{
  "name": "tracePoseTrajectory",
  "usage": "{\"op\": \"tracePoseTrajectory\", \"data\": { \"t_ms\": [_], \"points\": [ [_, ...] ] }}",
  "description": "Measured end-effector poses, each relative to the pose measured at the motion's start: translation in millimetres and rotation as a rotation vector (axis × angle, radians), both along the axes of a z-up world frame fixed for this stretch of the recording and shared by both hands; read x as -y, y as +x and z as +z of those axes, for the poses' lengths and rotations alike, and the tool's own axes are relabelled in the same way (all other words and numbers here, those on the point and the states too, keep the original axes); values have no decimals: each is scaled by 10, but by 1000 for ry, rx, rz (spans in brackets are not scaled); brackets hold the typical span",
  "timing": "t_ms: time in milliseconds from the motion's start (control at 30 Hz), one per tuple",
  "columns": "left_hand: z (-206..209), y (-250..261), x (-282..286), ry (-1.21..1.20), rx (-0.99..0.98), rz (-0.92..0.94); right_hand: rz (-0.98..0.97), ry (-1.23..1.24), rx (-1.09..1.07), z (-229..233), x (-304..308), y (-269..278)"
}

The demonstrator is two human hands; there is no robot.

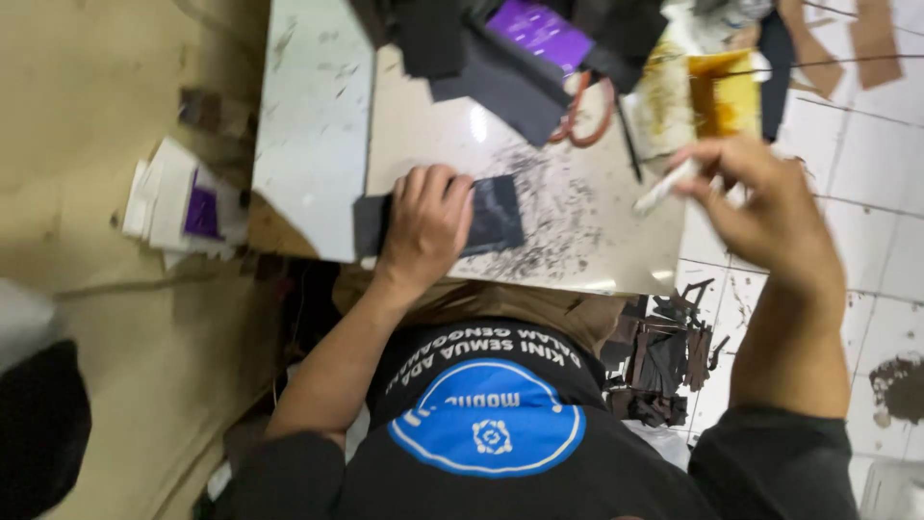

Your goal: Applying adhesive to the edges of leather pieces and folding them to create finished edges

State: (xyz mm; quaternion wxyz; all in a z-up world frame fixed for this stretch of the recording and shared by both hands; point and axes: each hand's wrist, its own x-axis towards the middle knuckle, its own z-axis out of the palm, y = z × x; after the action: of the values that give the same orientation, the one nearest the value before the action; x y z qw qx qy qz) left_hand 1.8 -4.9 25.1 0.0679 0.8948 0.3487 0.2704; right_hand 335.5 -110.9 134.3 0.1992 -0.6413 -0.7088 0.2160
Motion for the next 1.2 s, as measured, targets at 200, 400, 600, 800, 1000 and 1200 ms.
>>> {"op": "tracePoseTrajectory", "data": {
  "t_ms": [200, 400, 600, 800, 1000, 1200],
  "points": [
    [-308, 2, -32, 165, 49, 24, 26, 268, -291, -857, -153, -875],
    [-379, 7, -46, 170, 64, 12, 92, 325, -145, -922, -315, -1181],
    [-352, 11, -53, 180, 60, 16, 118, 340, -40, -931, -311, -1235],
    [-332, 23, -52, 187, 73, 23, 197, 360, -11, -1034, -61, -1164],
    [-271, 20, -45, 183, 79, 16, 147, 436, -65, -943, -278, -1196],
    [-286, 16, -39, 189, 54, 25, 199, 353, 15, -995, -205, -1162]
  ]
}}
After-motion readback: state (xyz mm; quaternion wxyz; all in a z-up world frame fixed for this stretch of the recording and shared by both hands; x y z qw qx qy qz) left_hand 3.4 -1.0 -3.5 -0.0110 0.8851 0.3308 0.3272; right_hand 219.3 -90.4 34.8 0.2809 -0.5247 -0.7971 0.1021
